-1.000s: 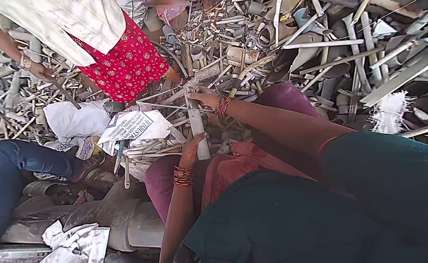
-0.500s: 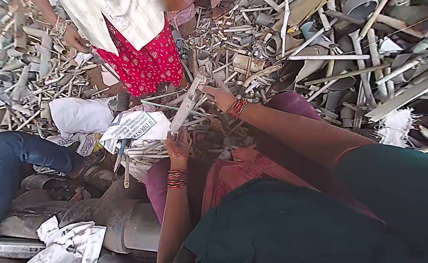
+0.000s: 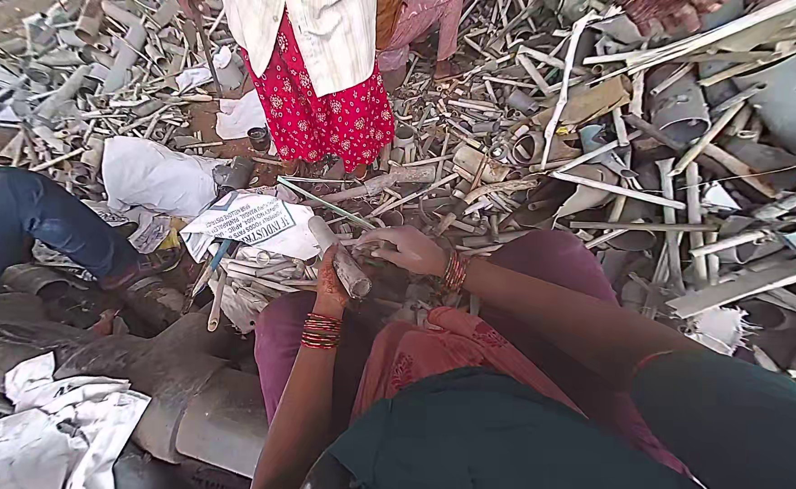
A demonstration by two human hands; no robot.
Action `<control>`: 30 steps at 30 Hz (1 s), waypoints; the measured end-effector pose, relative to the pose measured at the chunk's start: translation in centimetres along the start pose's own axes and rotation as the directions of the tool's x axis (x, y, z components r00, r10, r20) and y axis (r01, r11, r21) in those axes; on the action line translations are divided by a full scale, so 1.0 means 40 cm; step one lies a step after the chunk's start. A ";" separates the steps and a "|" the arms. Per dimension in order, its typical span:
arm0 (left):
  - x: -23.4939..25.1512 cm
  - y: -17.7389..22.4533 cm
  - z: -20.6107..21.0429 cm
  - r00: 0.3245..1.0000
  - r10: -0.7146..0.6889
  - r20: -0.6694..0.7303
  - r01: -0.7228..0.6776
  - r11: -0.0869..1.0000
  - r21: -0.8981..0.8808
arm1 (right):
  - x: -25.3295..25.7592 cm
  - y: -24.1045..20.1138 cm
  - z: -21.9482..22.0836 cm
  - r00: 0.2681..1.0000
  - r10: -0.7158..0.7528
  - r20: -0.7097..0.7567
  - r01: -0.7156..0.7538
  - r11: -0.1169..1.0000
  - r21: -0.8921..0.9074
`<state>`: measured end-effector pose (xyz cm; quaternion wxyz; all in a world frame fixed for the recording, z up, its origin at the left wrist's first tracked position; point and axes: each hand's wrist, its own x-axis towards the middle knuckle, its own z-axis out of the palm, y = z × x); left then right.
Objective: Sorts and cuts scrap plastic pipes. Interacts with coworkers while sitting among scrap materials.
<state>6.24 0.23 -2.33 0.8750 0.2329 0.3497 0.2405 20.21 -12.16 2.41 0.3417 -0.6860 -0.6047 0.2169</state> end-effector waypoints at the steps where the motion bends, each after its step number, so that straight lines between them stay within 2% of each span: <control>1: 0.001 0.001 -0.004 1.000 -0.023 -0.003 0.024 0.999 0.023 | 0.001 0.008 -0.012 0.996 0.065 -0.058 -0.065 0.998 0.012; 4: -0.010 -0.002 0.000 0.991 -0.105 0.088 0.094 0.988 0.124 | 0.000 0.035 -0.042 0.943 0.291 -0.164 -0.267 0.951 0.155; 7: -0.024 -0.033 0.004 0.960 -0.185 0.210 0.139 0.966 0.218 | 0.025 0.097 -0.041 0.869 0.485 -0.098 -0.411 0.818 0.402; 10: -0.036 -0.069 0.005 0.924 -0.260 0.281 0.163 0.932 0.325 | 0.043 0.105 -0.028 0.788 0.615 -0.007 -0.522 0.675 0.521; 14: -0.074 -0.072 0.042 0.901 -0.317 0.296 0.172 0.888 0.427 | 0.059 0.107 -0.012 0.744 0.667 -0.041 -0.503 0.599 0.623; 17: -0.046 -0.086 0.009 0.903 -0.284 0.321 0.067 0.833 0.549 | 0.060 0.099 -0.021 0.724 0.683 -0.102 -0.471 0.596 0.651; 18: -0.039 -0.089 0.002 0.919 -0.252 0.303 0.005 0.776 0.631 | 0.060 0.101 -0.020 0.711 0.686 -0.156 -0.453 0.616 0.644; 21: -0.020 -0.101 -0.012 0.961 -0.145 0.234 -0.133 0.501 0.855 | 0.056 0.110 -0.029 0.698 0.670 -0.254 -0.484 0.702 0.523; 23: -0.009 -0.108 -0.020 0.973 -0.087 0.213 -0.152 0.450 0.880 | 0.055 0.119 -0.034 0.745 0.614 -0.260 -0.504 0.774 0.383; 25: -0.011 -0.105 -0.021 0.974 -0.052 0.219 -0.158 0.534 0.831 | 0.055 0.125 -0.042 0.825 0.523 -0.216 -0.483 0.850 0.212; 27: -0.020 -0.098 -0.015 0.968 -0.053 0.244 -0.147 0.670 0.727 | 0.054 0.129 -0.044 0.885 0.440 -0.150 -0.437 0.898 0.055; 30: -0.032 -0.082 -0.003 0.972 -0.068 0.223 -0.097 0.755 0.649 | 0.048 0.126 -0.027 0.941 0.331 -0.070 -0.337 0.937 -0.088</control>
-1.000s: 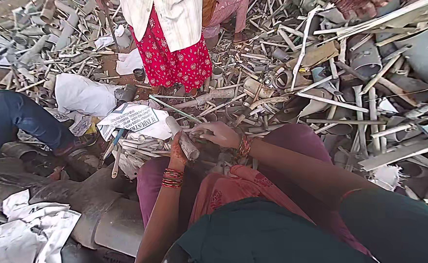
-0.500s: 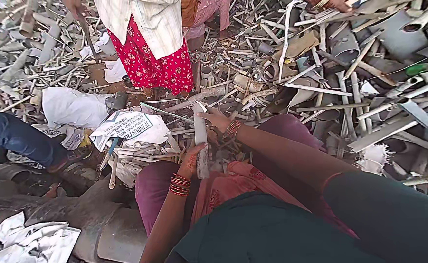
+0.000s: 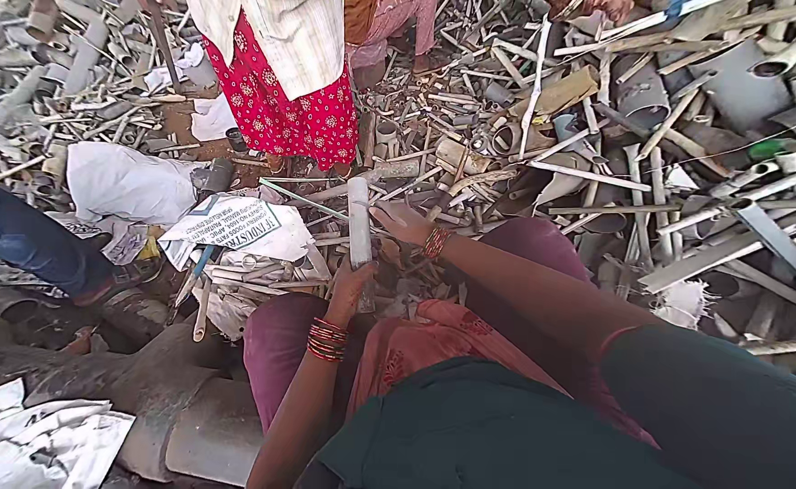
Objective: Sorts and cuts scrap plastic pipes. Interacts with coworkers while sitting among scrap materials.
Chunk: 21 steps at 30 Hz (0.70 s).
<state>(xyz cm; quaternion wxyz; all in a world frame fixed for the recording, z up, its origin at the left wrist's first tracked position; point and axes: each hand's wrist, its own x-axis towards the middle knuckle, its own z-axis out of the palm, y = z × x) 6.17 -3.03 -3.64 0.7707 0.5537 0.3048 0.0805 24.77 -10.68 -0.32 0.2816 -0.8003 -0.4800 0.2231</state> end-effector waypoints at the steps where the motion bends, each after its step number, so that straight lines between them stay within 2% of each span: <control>1: -0.001 0.006 0.001 1.000 -0.007 -0.015 0.007 1.000 -0.023 | -0.007 -0.009 0.002 0.999 -0.027 0.047 0.030 0.998 -0.047; 4: -0.003 0.020 -0.001 0.998 -0.020 -0.051 0.015 0.995 -0.094 | -0.032 -0.043 0.019 0.975 -0.090 0.201 0.126 0.977 -0.172; 6: -0.005 0.026 -0.008 0.997 -0.041 -0.063 0.034 0.993 -0.109 | -0.033 -0.048 0.034 0.957 -0.154 0.246 0.210 0.953 -0.219; 9: -0.009 0.027 -0.010 0.997 -0.064 -0.045 0.058 0.991 -0.118 | -0.003 -0.027 0.022 0.975 -0.146 0.170 0.189 0.942 -0.276; 13: -0.014 0.015 -0.006 0.996 -0.074 0.057 0.083 0.982 -0.168 | 0.027 0.024 -0.007 0.988 -0.148 0.049 0.156 0.949 -0.274; 16: -0.017 0.008 -0.008 0.995 -0.078 0.067 0.090 0.976 -0.200 | -0.001 0.002 0.012 0.986 -0.122 0.110 0.145 0.964 -0.224; 20: -0.009 0.014 -0.016 0.994 -0.109 0.012 0.108 0.955 -0.275 | -0.032 -0.035 0.048 0.950 -0.234 0.205 0.273 0.944 -0.188; 21: -0.006 0.015 -0.019 0.994 -0.113 0.011 0.111 0.950 -0.290 | -0.030 -0.030 0.054 0.948 -0.257 0.189 0.292 0.937 -0.192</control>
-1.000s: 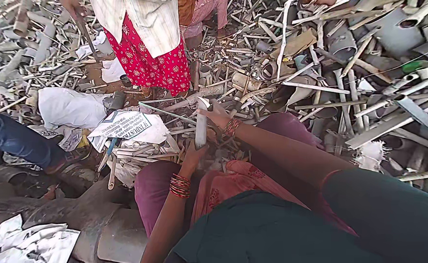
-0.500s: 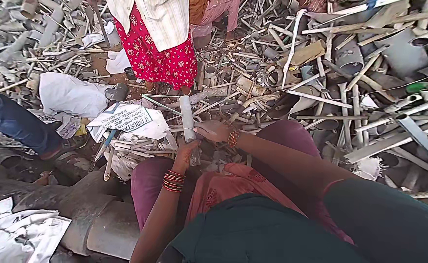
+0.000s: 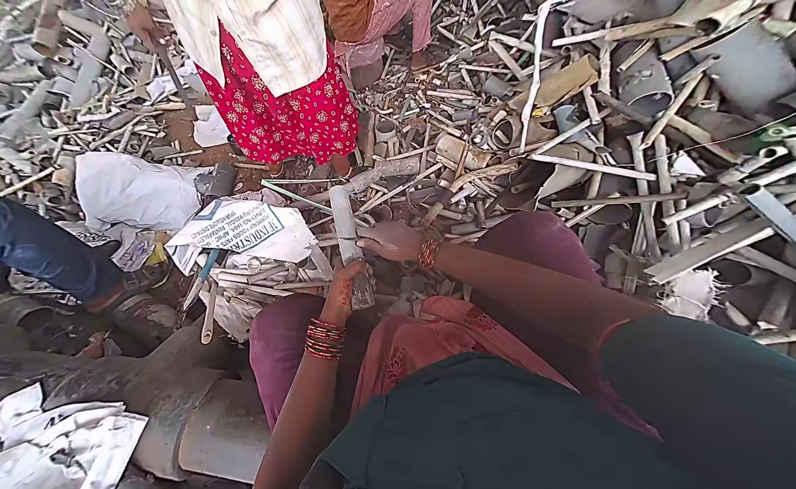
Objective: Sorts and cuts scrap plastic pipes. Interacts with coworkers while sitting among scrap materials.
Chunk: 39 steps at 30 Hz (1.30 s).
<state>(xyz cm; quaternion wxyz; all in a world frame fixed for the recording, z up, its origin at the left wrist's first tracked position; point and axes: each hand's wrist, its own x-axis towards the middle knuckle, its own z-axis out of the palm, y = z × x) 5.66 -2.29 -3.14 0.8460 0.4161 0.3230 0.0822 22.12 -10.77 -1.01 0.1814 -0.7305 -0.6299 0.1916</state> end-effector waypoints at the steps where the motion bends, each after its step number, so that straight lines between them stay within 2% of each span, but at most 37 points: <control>1: 0.001 0.002 -0.002 1.000 -0.003 0.009 0.003 1.000 -0.008 | 0.005 0.013 0.004 0.999 0.007 -0.033 -0.007 1.000 -0.015; 4: -0.005 -0.006 0.008 0.998 -0.027 0.048 0.027 1.000 -0.001 | 0.017 0.070 -0.023 0.979 0.198 -0.054 -0.198 0.980 -0.004; 7: -0.006 -0.016 0.023 0.999 -0.010 0.040 0.008 0.999 0.053 | 0.018 0.110 -0.038 0.968 0.240 -0.072 -0.242 0.970 -0.020; 9: -0.001 -0.024 0.022 0.999 0.032 0.036 -0.035 0.994 0.103 | 0.018 0.097 -0.040 0.964 0.266 0.005 -0.266 0.964 0.028; 13: -0.007 -0.021 0.022 0.998 0.066 0.012 -0.067 0.976 0.206 | 0.020 0.067 -0.011 0.966 0.258 0.026 -0.259 0.962 0.091; 19: -0.008 -0.031 0.008 0.997 0.072 0.005 -0.072 0.980 0.187 | 0.025 0.080 0.011 0.961 0.265 0.078 -0.270 0.960 0.068; 39: -0.021 -0.046 0.021 0.997 0.071 0.001 -0.069 0.966 0.249 | 0.009 0.091 0.027 0.968 0.246 0.055 -0.250 0.966 0.067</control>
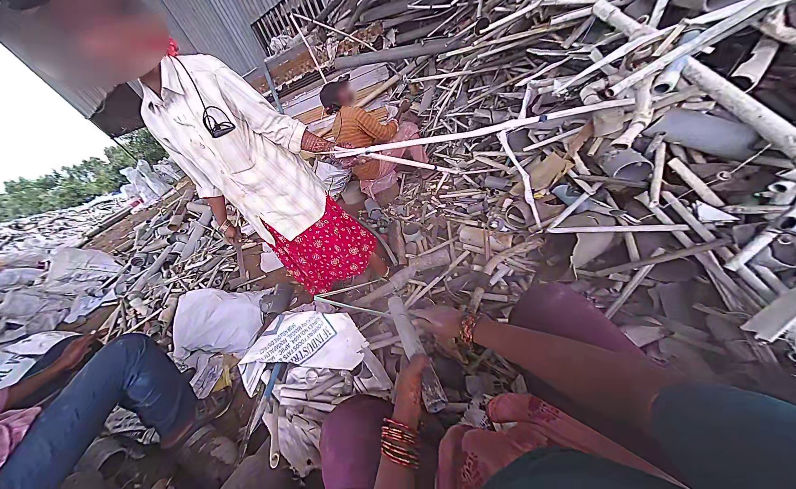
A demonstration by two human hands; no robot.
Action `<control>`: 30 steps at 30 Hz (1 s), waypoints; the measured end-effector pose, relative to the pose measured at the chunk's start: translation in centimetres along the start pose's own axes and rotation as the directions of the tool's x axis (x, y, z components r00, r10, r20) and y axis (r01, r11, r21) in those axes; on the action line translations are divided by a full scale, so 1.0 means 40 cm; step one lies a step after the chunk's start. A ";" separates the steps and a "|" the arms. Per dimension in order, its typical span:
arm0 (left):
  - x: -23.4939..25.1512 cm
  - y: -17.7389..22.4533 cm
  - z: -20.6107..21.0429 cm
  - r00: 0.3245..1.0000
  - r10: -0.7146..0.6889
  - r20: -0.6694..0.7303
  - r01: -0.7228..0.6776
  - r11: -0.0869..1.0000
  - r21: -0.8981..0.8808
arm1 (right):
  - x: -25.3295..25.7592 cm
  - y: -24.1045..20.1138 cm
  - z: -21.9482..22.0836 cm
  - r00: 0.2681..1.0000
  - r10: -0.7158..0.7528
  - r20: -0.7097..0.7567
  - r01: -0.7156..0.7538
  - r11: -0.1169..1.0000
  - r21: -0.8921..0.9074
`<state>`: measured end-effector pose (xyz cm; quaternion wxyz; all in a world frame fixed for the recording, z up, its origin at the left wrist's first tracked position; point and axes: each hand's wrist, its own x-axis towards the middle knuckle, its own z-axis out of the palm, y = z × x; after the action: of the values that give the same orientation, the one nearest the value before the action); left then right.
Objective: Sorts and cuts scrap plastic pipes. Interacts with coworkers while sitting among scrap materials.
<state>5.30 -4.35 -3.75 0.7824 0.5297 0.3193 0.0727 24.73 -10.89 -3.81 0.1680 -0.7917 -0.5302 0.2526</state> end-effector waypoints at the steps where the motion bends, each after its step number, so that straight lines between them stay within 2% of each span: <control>1: 0.000 0.000 0.002 1.000 -0.001 0.000 0.001 1.000 0.002 | 0.000 0.001 0.000 1.000 0.001 0.000 -0.001 1.000 0.004; 15: -0.004 -0.005 -0.002 1.000 0.022 -0.023 -0.022 1.000 0.004 | -0.009 -0.047 0.007 0.999 -0.028 0.019 0.028 1.000 0.004; 30: 0.015 -0.022 -0.015 0.999 0.011 -0.036 -0.011 1.000 -0.010 | 0.008 -0.038 0.020 0.999 -0.043 0.032 0.043 0.999 0.006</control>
<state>5.20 -3.98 -4.93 0.7789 0.5260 0.3299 0.0882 23.22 -10.03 -3.74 0.1669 -0.7756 -0.5491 0.2627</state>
